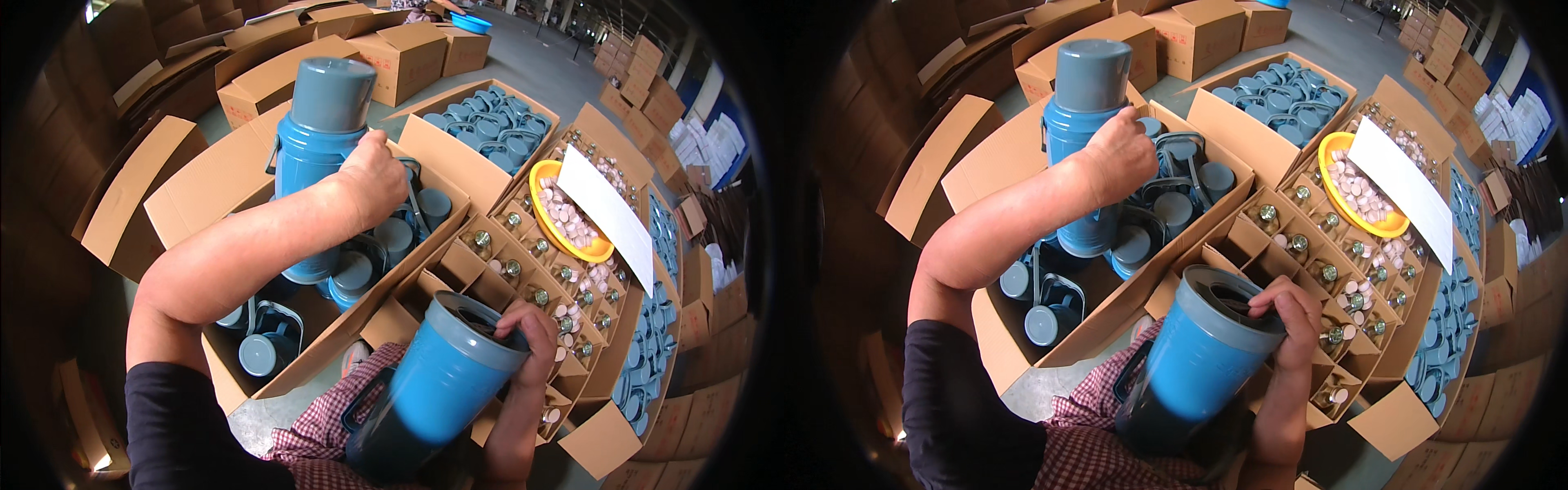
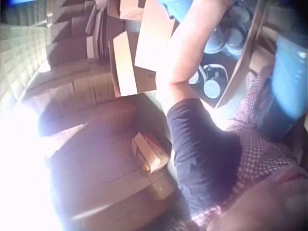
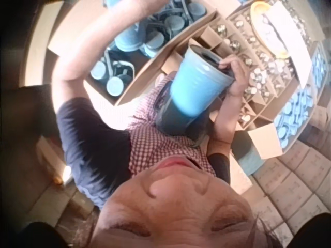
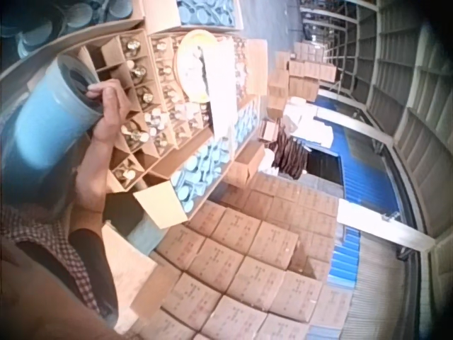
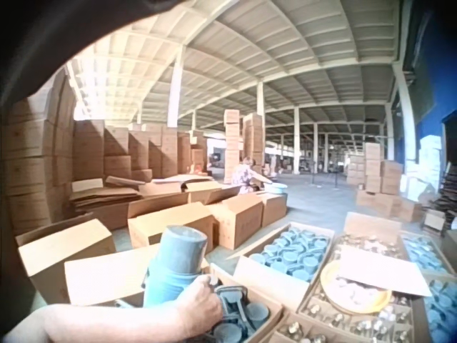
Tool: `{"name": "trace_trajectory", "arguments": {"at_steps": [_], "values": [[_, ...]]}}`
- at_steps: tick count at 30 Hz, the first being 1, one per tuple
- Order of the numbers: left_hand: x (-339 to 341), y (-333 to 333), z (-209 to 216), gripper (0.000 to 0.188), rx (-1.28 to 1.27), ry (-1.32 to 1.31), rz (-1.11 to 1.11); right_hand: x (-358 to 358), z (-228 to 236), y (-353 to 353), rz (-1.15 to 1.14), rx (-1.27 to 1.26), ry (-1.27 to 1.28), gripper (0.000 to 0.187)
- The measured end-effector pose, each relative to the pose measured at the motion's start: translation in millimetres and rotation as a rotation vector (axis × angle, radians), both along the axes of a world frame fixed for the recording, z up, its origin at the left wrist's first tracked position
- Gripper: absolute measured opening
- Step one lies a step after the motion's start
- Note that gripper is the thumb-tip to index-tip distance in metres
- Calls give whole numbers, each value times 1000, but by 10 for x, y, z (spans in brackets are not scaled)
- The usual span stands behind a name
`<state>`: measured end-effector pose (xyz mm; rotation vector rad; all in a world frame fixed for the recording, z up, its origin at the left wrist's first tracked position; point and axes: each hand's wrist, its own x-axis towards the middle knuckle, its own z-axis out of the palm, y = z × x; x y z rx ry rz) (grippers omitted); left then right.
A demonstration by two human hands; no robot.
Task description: The person assembles thermoses by placing glass liners into blue plastic housings, inserting gaskets, and screwing on the top collars and lids before placing them into cardboard boxes.
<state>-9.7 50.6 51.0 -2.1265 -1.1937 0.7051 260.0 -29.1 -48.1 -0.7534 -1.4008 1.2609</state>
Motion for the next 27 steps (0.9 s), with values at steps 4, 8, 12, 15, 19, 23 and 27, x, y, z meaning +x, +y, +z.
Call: {"name": "trace_trajectory", "arguments": {"at_steps": [4, 8, 12, 15, 19, 23, 27], "values": [[214, -92, 244, 8, 156, -65, -107, -41, -51, 49, 43, -17, 42, 32], [383, 103, 325, 5, 325, -277, -356, -113, -38, 52, 65, -71, 79, 31], [783, 338, 86, 5, 318, -339, -534, -133, -36, 30, 39, -54, 78, 34], [1042, 484, -193, 6, 268, -375, -626, -126, -45, 38, 76, -47, 128, 28], [1363, 574, -548, 7, 141, -296, -652, -101, -43, 40, 85, -64, 160, 26], [1574, 533, -643, 7, 93, -336, -774, -18, -89, 44, 73, -90, 190, 25], [1578, 523, -772, 8, 3, -473, -990, -17, -112, 59, 80, -117, 230, 25]]}}
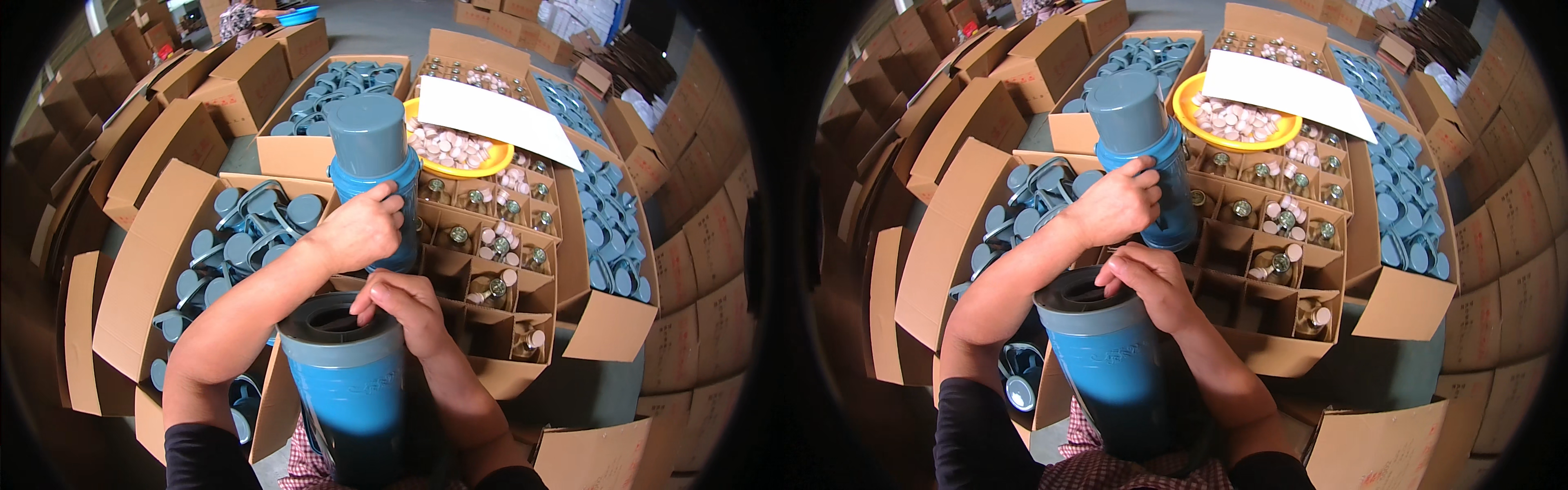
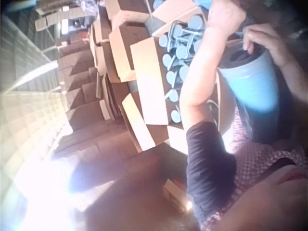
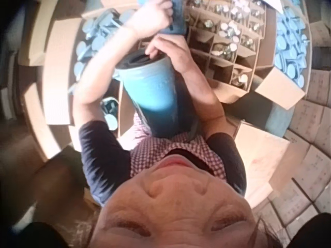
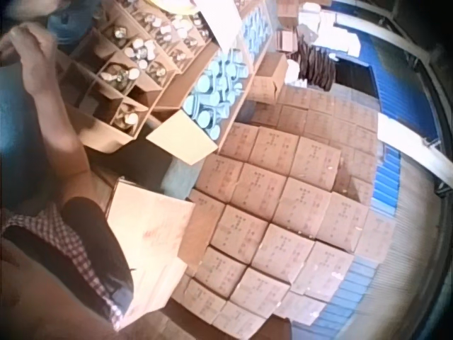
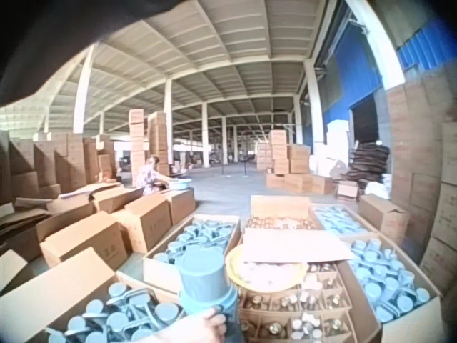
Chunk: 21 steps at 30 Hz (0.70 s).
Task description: The person assembles thermoses by placing glass liners into blue plastic housings, inserting gaskets, and screwing on the top collars and lids before placing them into cardboard boxes.
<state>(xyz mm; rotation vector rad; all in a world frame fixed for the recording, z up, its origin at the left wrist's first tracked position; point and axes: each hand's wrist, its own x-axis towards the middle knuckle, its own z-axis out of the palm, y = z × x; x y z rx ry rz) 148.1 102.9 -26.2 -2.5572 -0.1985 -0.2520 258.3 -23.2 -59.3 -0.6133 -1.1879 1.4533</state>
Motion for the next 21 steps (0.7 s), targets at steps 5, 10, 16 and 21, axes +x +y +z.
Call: {"name": "trace_trajectory", "arguments": {"at_steps": [5, 10, 16, 21], "values": [[-6, -27, 36, 16, -180, -25, -163, 2, 10, -19, -14, 40, -9, 28], [-196, -147, 323, 20, -546, -306, -136, 31, 49, -55, -21, 40, -26, 26], [-974, -488, 376, 16, -1156, -999, 214, 63, 122, -102, -39, 39, -100, 31], [-1416, -1271, -245, 19, -1601, -1360, 327, 85, 106, -140, -136, 19, -116, 30]]}}
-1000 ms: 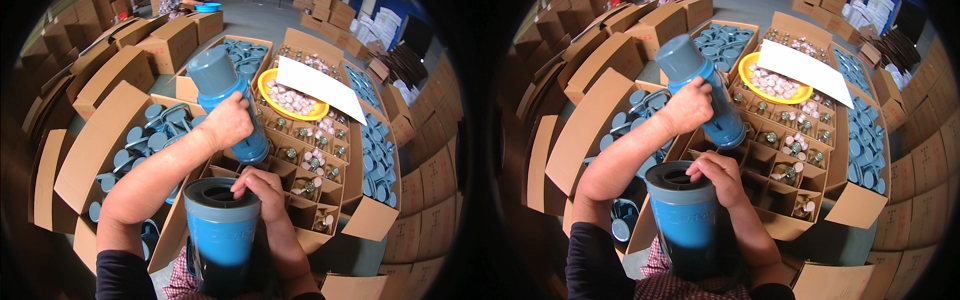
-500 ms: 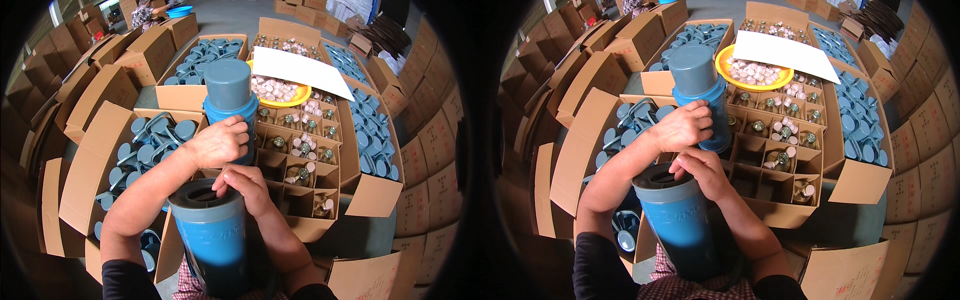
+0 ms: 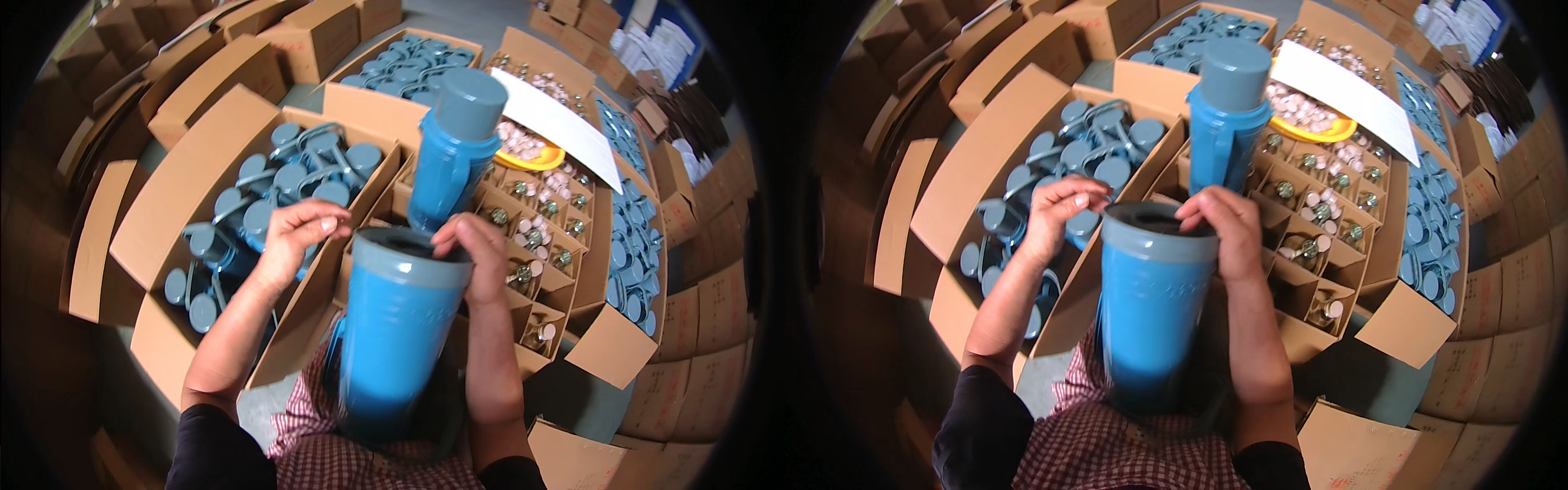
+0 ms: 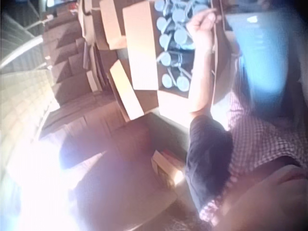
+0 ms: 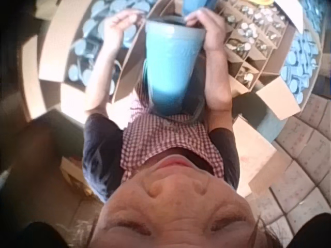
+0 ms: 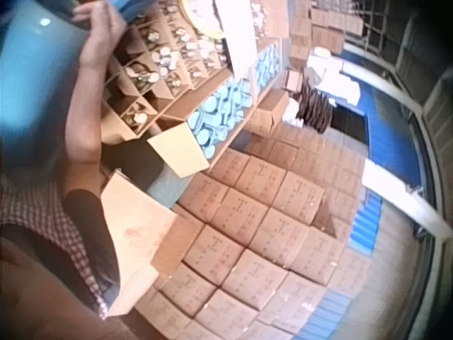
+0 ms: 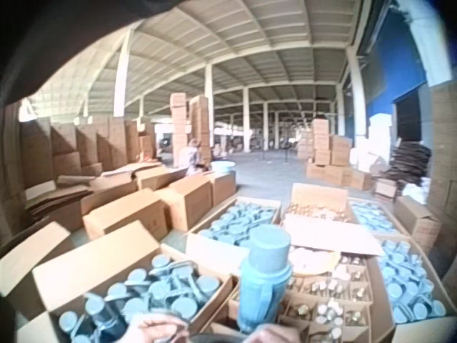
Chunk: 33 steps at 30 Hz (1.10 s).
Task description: The person assembles thermoses by placing glass liners into blue plastic housings, inserting gaskets, and screwing on the top collars and lids before placing them into cardboard boxes.
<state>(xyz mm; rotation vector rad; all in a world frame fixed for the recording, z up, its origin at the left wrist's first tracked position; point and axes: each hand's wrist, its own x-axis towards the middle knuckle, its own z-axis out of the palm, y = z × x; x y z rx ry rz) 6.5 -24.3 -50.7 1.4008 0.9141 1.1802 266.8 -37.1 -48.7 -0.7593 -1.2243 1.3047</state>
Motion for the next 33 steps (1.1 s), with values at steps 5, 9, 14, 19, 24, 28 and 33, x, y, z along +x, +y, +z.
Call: {"name": "trace_trajectory", "arguments": {"at_steps": [5, 9, 14, 19, 24, 28, 33], "values": [[21, -980, -1041, 55, -325, -124, -101, -124, 104, -139, -13, 55, 31, 23], [161, -1249, -1202, 49, -709, -450, -135, -133, 139, -271, -107, 174, 70, 26], [-17, -1627, -1029, 31, -401, -272, -13, -185, 23, -648, -523, 165, 55, 45], [-289, -1878, -1351, 22, -552, -568, 285, 414, -1008, -1694, 270, -28, -216, 55], [-368, -1941, -1179, 28, -635, -737, 590, -53, -775, -2364, 480, 209, -679, 57], [-591, -1821, -1058, 29, -658, -841, 580, -397, -368, -2062, 239, 473, -863, 37], [-957, -1331, -1042, 36, -676, -981, 606, -1007, -176, -1439, -51, 268, -703, 11]]}}
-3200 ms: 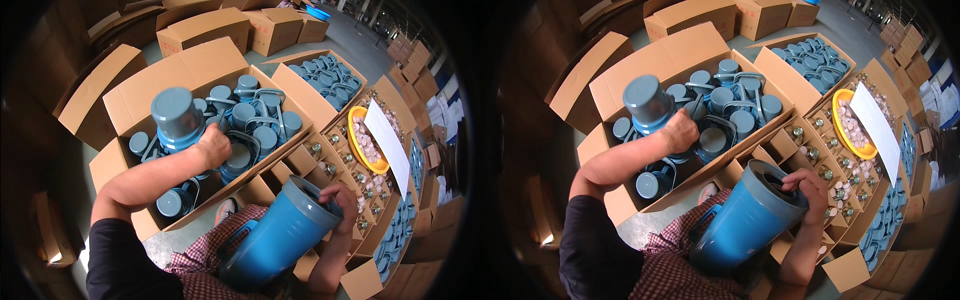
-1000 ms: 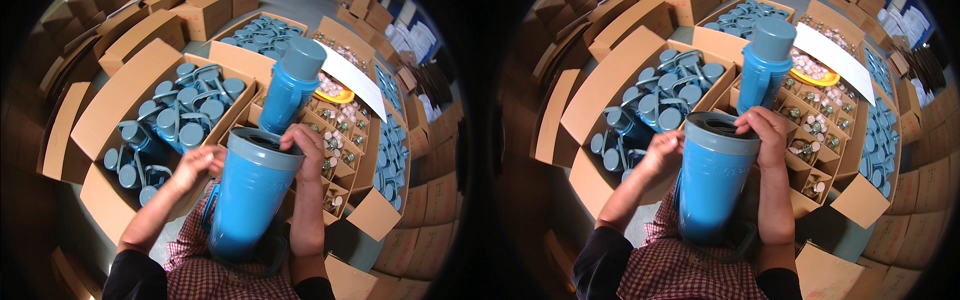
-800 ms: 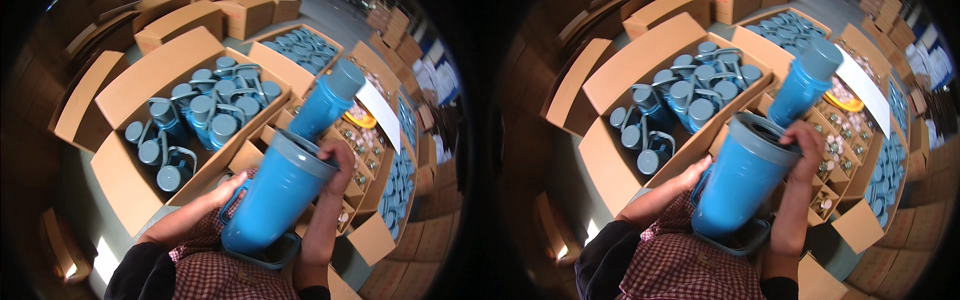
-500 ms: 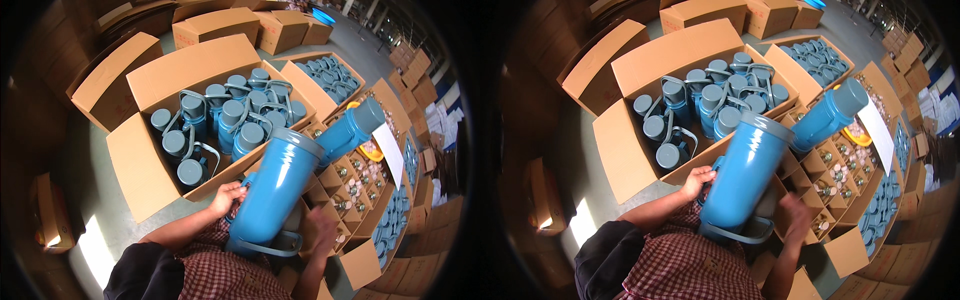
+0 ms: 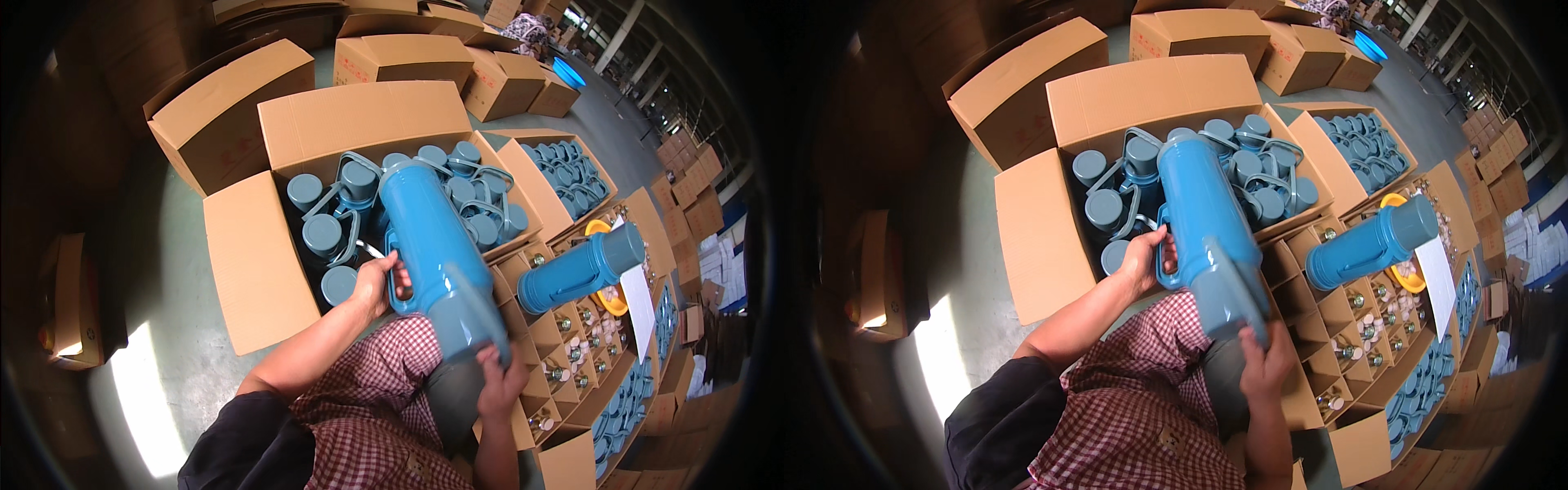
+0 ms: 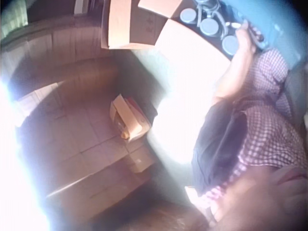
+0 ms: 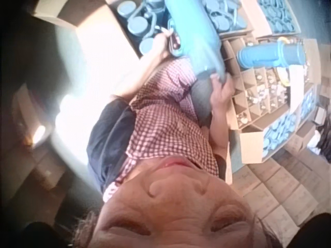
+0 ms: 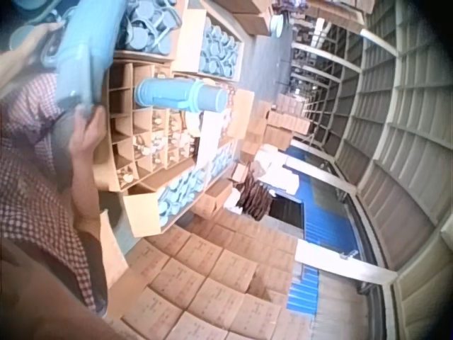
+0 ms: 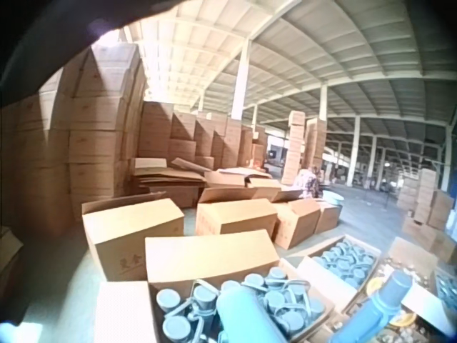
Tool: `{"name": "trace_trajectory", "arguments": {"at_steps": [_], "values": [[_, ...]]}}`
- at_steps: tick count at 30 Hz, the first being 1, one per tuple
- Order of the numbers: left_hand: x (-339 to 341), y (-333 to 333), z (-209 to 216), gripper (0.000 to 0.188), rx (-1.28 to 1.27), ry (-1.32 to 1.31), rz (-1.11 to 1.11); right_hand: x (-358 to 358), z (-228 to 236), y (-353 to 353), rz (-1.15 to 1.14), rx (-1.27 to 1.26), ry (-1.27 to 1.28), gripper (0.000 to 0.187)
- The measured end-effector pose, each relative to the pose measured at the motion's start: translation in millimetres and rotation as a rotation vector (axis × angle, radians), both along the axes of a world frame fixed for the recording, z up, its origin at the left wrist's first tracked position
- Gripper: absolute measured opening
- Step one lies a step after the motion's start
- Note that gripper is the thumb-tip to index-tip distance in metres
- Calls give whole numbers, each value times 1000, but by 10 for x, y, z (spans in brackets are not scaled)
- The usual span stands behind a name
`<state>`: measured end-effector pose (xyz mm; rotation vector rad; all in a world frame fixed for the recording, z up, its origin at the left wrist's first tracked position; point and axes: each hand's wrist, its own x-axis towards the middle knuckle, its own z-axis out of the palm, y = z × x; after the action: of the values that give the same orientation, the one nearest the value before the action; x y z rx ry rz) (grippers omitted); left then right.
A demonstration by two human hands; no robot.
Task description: The person assembles thermoses by placing glass liners into blue plastic housings, inserting gaskets, and screwing on the top collars and lids before placing them into cardboard boxes.
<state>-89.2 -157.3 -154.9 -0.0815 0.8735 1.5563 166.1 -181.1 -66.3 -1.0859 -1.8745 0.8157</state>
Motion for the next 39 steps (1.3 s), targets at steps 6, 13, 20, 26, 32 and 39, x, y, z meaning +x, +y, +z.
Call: {"name": "trace_trajectory", "arguments": {"at_steps": [6, 13, 20, 26, 32, 39], "values": [[-580, 259, -890, 21, -10, 1168, 25, -812, 671, 806, 160, 229, -99, 16], [-733, 404, -794, 26, -365, 2296, -484, -1388, 820, 1403, 355, 447, -282, 21], [-1034, 254, -496, 21, -317, 2402, -794, -2068, 432, 2055, 499, 588, -341, 23], [-982, -70, -723, 13, -77, 2410, -497, -2723, -463, 2216, 458, 533, -307, 21], [-943, -35, -718, 10, -82, 2353, -430, -3077, -1400, 2033, 619, 544, -274, 25], [-923, 74, -775, 17, -2, 2345, -378, -2950, -1562, 1997, 605, 281, -321, 39]]}}
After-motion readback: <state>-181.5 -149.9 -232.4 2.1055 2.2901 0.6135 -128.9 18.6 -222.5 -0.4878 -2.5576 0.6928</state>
